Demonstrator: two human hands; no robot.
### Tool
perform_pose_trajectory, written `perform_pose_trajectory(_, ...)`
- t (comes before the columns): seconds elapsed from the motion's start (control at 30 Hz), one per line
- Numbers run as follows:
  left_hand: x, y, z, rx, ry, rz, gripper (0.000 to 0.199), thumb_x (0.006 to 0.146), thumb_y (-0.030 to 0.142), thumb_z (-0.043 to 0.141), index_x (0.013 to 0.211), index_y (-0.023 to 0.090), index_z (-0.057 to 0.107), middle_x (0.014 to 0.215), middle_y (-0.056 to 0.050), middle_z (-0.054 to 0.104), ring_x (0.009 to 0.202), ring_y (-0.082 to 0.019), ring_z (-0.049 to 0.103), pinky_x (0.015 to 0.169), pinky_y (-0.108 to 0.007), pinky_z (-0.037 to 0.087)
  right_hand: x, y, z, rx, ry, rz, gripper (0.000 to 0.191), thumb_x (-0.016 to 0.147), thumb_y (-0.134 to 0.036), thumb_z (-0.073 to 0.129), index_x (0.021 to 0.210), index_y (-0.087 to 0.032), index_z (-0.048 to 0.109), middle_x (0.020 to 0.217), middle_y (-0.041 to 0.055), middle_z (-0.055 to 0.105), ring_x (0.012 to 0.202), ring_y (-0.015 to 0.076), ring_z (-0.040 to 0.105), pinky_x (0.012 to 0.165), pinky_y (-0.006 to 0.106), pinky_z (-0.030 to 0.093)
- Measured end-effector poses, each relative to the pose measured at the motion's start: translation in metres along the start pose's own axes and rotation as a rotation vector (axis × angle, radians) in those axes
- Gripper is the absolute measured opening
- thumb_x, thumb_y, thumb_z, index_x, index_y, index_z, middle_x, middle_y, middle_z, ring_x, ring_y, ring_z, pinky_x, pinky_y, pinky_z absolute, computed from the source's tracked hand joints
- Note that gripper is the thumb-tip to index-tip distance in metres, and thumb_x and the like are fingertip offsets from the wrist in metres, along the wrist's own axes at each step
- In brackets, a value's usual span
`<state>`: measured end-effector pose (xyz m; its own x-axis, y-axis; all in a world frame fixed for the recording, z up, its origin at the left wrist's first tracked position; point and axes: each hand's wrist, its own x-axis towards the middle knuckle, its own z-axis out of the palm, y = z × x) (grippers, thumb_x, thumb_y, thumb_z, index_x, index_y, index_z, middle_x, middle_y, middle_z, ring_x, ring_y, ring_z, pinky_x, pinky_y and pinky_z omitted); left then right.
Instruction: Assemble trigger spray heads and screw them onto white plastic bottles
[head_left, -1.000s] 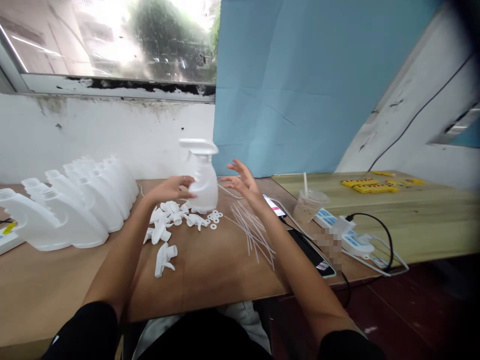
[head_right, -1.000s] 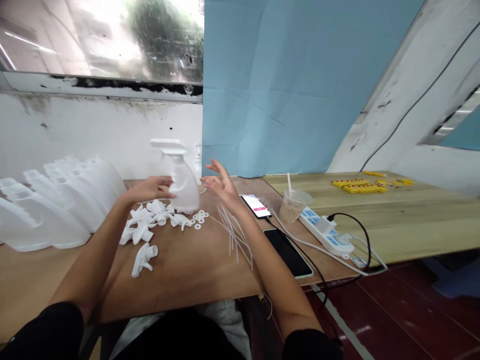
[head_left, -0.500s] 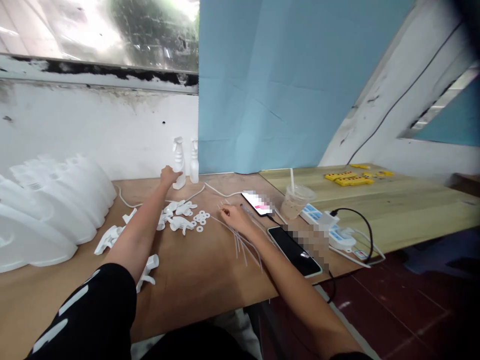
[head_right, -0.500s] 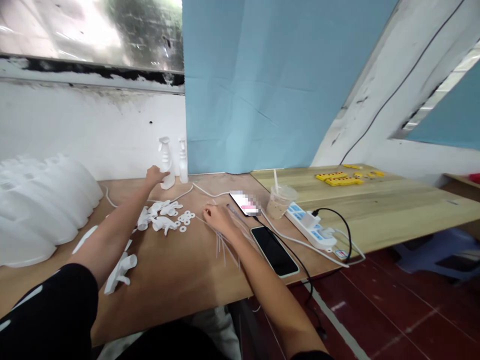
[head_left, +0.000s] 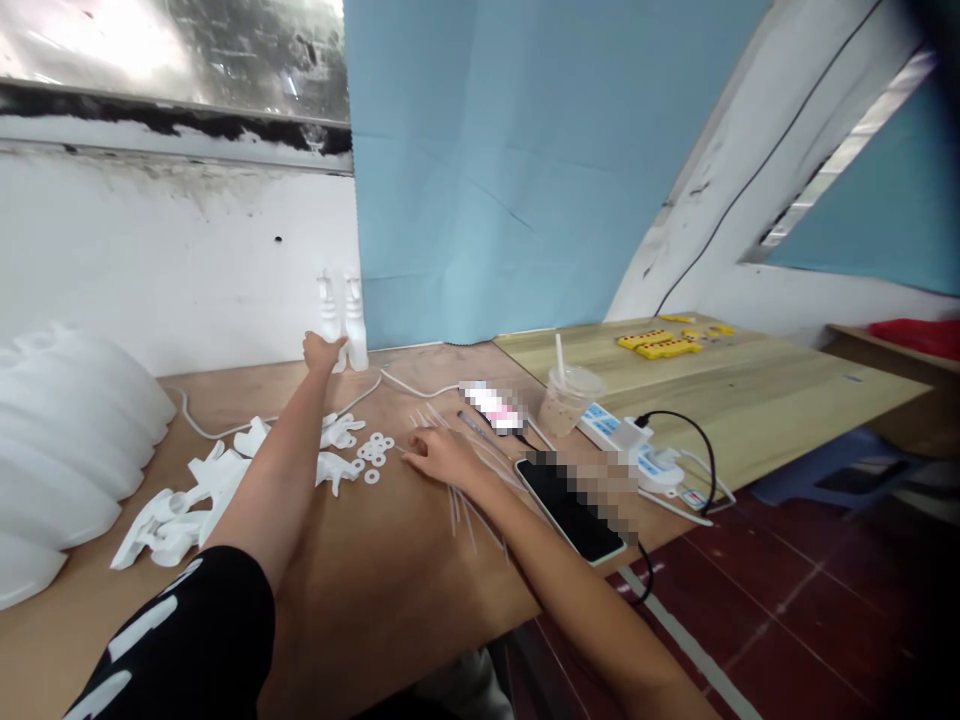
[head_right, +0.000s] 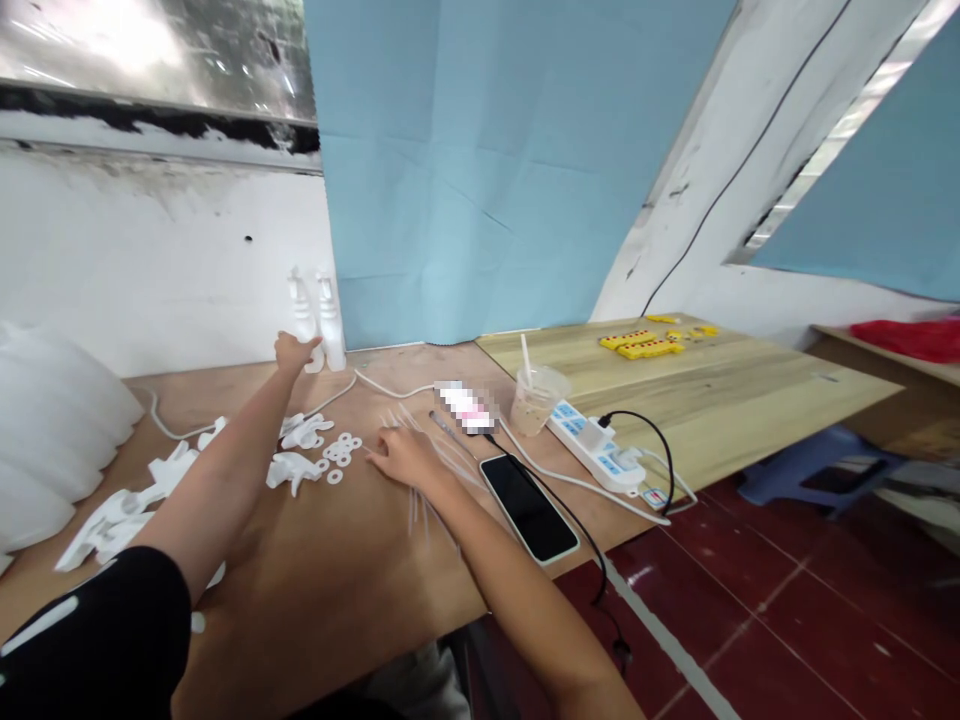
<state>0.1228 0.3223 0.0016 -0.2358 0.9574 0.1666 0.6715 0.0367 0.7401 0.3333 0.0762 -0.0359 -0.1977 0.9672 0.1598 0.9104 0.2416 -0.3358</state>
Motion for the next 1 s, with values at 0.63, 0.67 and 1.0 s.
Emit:
perform_pose_trajectory(0.63,-0.075,-0.013,-0.069,-0.074,-0.161,0.278,0.022,0.082,0.027,0.060,0.101,0.016,0.060,0.098,-0.005,0.066,0.083,-0.018,0.064,0.074,-0.029,0.053,0.004,-0.004,0.017,0.164,0.042,-0.274,0.014,0.084,-0.010,0.055,0.091,-0.014,0.066,0.090,0.0072,0.064,0.085,0.0170,0.058,0.079,0.026,0.041)
perform_pose_trajectory(0.67,-0.091,-0.017,-0.078,-0.053,-0.214,0.339,0.018,0.081,0.028,0.061,0.095,0.017,0.062,0.093,-0.004,0.067,0.083,-0.018,0.064,0.077,-0.029,0.052,0.003,-0.007,0.017,0.186,0.037,-0.325,0.015,0.084,-0.010,0.055,0.091,-0.014,0.067,0.090,0.0071,0.064,0.085,0.0170,0.058,0.079,0.027,0.042)
perform_pose_trajectory(1.0,-0.224,-0.073,-0.120,0.491,-0.323,1.048,0.027,0.089,0.038,0.057,0.107,0.020,0.066,0.101,-0.011,0.067,0.110,-0.030,0.053,0.103,-0.048,0.033,-0.007,-0.027,0.017,0.201,-0.055,-0.599,0.026,0.090,-0.014,0.052,0.109,-0.017,0.069,0.105,0.0105,0.062,0.098,0.0203,0.058,0.089,0.033,0.044)
